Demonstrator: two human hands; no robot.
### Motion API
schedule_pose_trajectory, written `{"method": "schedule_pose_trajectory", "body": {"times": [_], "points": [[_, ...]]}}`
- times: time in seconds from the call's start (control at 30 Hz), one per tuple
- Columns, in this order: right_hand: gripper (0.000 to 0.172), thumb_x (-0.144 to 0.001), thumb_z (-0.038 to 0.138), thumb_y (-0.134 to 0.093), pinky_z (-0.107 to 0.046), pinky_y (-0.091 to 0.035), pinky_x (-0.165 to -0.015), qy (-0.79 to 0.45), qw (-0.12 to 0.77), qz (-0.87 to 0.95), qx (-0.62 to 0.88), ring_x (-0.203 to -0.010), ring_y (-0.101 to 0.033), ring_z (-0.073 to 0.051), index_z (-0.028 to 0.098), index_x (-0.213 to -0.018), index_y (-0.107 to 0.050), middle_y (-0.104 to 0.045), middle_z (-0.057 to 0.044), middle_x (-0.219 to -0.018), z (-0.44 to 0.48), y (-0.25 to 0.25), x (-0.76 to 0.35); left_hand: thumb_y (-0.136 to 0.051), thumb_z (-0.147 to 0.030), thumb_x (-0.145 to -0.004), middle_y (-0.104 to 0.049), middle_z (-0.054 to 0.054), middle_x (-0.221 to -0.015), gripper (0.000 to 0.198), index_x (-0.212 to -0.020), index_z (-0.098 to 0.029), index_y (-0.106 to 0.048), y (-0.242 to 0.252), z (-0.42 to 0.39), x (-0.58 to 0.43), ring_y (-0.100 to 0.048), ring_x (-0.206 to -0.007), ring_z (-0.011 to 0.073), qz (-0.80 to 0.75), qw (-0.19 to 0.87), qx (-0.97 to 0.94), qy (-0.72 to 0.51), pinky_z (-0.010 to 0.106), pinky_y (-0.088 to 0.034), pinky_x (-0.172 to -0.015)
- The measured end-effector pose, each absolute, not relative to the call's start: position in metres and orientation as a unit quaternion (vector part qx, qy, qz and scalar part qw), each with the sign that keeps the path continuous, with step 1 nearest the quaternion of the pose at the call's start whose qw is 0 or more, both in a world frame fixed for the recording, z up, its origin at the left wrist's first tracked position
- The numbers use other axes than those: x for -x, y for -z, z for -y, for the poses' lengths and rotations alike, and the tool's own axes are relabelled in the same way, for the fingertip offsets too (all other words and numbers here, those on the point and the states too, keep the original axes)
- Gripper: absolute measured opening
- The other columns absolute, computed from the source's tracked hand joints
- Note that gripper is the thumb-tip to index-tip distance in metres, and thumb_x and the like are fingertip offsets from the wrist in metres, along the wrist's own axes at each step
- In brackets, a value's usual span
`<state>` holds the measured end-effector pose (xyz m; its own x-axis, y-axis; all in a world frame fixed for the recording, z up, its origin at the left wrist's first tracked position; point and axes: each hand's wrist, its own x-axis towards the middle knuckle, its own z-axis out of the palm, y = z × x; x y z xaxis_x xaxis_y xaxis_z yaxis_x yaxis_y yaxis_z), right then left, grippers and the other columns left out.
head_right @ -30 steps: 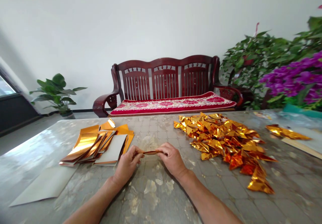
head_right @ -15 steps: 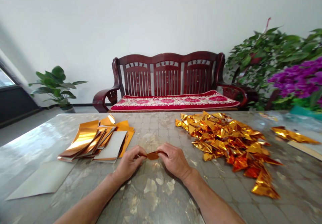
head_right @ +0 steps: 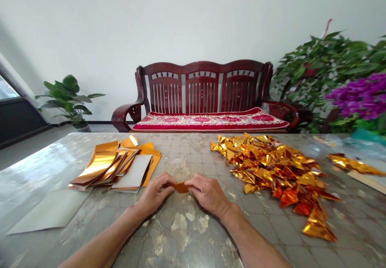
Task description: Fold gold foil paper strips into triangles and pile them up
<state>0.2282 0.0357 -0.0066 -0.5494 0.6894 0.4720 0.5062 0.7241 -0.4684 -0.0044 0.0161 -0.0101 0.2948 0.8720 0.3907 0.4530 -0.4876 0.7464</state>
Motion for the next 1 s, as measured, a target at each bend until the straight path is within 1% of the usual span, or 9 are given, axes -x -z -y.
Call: {"method": "schedule_pose_trajectory", "body": {"times": [0.2, 0.37, 0.57, 0.73, 0.83, 1.0], "points": [[0.017, -0.089, 0.016, -0.059, -0.024, -0.047, -0.076, -0.165, 0.315, 0.867, 0.349, -0.085, -0.065, -0.015, 0.024, -0.101, -0.067, -0.069, -0.001, -0.091, -0.0354, 0.0042, -0.2288, -0.056, -0.010, -0.081, -0.061, 0.001, -0.083, 0.011, -0.083, -0.018, -0.064, 0.0123, -0.0175, 0.0047, -0.057, -0.077, 0.0143, -0.440, 0.273, -0.757, -0.399, 0.023, -0.043, -0.070], [0.011, -0.090, 0.019, -0.059, -0.024, -0.047, -0.074, -0.162, 0.304, 0.873, 0.346, -0.083, -0.064, -0.015, 0.024, -0.096, -0.067, -0.068, -0.001, -0.088, -0.0359, 0.0049, -0.2296, -0.057, -0.010, -0.080, -0.059, 0.000, -0.079, 0.009, -0.081, -0.018, -0.061, 0.0130, -0.0177, 0.0039, -0.055, -0.073, 0.0137, -0.453, 0.274, -0.753, -0.392, 0.023, -0.041, -0.067], [0.015, -0.092, 0.022, -0.057, -0.025, -0.047, -0.074, -0.151, 0.306, 0.879, 0.333, -0.082, -0.064, -0.016, 0.025, -0.101, -0.069, -0.069, -0.002, -0.088, -0.0355, 0.0055, -0.2307, -0.057, -0.009, -0.079, -0.057, 0.000, -0.079, 0.010, -0.079, -0.018, -0.059, 0.0122, -0.0165, 0.0035, -0.054, -0.073, 0.0132, -0.445, 0.272, -0.759, -0.391, 0.022, -0.041, -0.066], [0.016, -0.093, 0.025, -0.057, -0.025, -0.047, -0.074, -0.143, 0.313, 0.880, 0.328, -0.082, -0.065, -0.016, 0.025, -0.103, -0.069, -0.070, -0.002, -0.089, -0.0361, 0.0061, -0.2311, -0.055, -0.010, -0.082, -0.058, 0.001, -0.083, 0.010, -0.081, -0.019, -0.060, 0.0107, -0.0144, 0.0031, -0.056, -0.077, 0.0143, -0.430, 0.248, -0.780, -0.380, 0.024, -0.043, -0.070], [0.015, -0.093, 0.025, -0.057, -0.025, -0.047, -0.073, -0.135, 0.314, 0.880, 0.331, -0.081, -0.065, -0.016, 0.025, -0.102, -0.069, -0.070, -0.002, -0.088, -0.0366, 0.0073, -0.2312, -0.055, -0.012, -0.086, -0.060, 0.002, -0.087, 0.012, -0.087, -0.020, -0.063, 0.0086, -0.0124, 0.0023, -0.057, -0.083, 0.0156, -0.423, 0.242, -0.791, -0.370, 0.025, -0.045, -0.076], [0.017, -0.094, 0.026, -0.056, -0.025, -0.047, -0.071, -0.124, 0.317, 0.880, 0.330, -0.078, -0.065, -0.016, 0.025, -0.102, -0.070, -0.069, -0.002, -0.085, -0.0364, 0.0084, -0.2310, -0.054, -0.011, -0.087, -0.060, 0.003, -0.091, 0.015, -0.093, -0.020, -0.064, 0.0066, -0.0108, 0.0014, -0.058, -0.086, 0.0156, -0.421, 0.244, -0.790, -0.373, 0.025, -0.046, -0.077]]}}
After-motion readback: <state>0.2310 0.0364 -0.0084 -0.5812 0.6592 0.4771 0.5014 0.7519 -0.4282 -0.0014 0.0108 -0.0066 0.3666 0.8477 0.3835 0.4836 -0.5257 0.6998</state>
